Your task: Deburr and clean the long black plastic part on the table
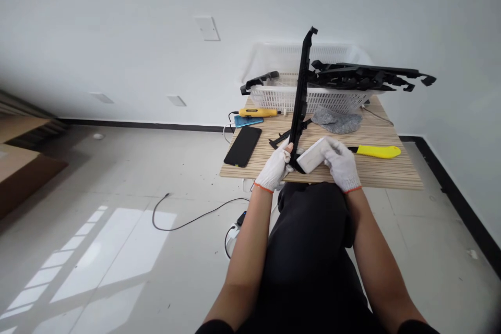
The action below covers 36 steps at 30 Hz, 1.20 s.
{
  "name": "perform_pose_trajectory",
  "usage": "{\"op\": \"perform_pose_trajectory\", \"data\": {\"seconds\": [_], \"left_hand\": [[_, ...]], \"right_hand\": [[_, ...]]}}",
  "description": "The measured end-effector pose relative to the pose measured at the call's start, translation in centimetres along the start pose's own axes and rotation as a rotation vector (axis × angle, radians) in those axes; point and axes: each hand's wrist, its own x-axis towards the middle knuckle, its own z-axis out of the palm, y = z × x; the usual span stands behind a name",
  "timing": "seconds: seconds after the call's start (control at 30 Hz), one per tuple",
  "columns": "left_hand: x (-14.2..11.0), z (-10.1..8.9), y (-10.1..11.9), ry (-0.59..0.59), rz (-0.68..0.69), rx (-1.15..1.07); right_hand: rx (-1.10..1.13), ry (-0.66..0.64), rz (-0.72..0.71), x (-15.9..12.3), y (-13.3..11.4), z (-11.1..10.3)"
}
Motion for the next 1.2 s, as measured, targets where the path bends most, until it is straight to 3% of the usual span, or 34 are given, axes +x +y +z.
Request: {"op": "perform_pose_trajectory", "data": {"seconds": [0.03,0.13,0.27,0.4,0.43,0.47,0.57,0.63,0.73,1.03,1.2], "left_hand": [[0.0,0.1,0.0,-0.002,-0.004,-0.005],[0.0,0.2,0.1,-0.02,0.019,0.001],[0.0,0.2,0.0,0.0,0.001,-0.017],[0.0,0.2,0.1,-0.011,0.062,-0.003],[0.0,0.2,0.1,-0.014,0.065,-0.005],[0.0,0.2,0.2,-0.015,0.058,-0.013],[0.0,0.2,0.2,-0.033,0.014,-0.073],[0.0,0.2,0.1,-0.055,0.004,-0.11],[0.1,0.2,0.1,-0.067,0.005,-0.131],[-0.1,0.7,0.4,-0.04,0.027,-0.114],[0.0,0.3,0.4,0.005,-0.026,-0.082]], "right_hand": [[-0.005,0.003,-0.002,0.0,0.0,0.0],[-0.062,-0.159,0.019,0.1,0.1,0.0],[-0.046,0.043,-0.047,0.3,0.1,-0.2],[-0.142,-0.265,-0.03,0.1,0.0,-0.3],[-0.127,-0.266,-0.023,0.1,0.1,-0.3],[-0.098,-0.199,-0.026,0.0,0.2,-0.3],[0.046,0.167,-0.08,0.0,0.5,-0.3],[0.122,0.238,-0.097,-0.1,0.5,-0.2],[0.121,0.148,-0.104,-0.4,0.1,-0.2],[0.275,0.036,-0.026,-1.0,-0.8,-0.9],[-0.082,-0.161,-0.05,-1.1,-1.0,-0.2]]}}
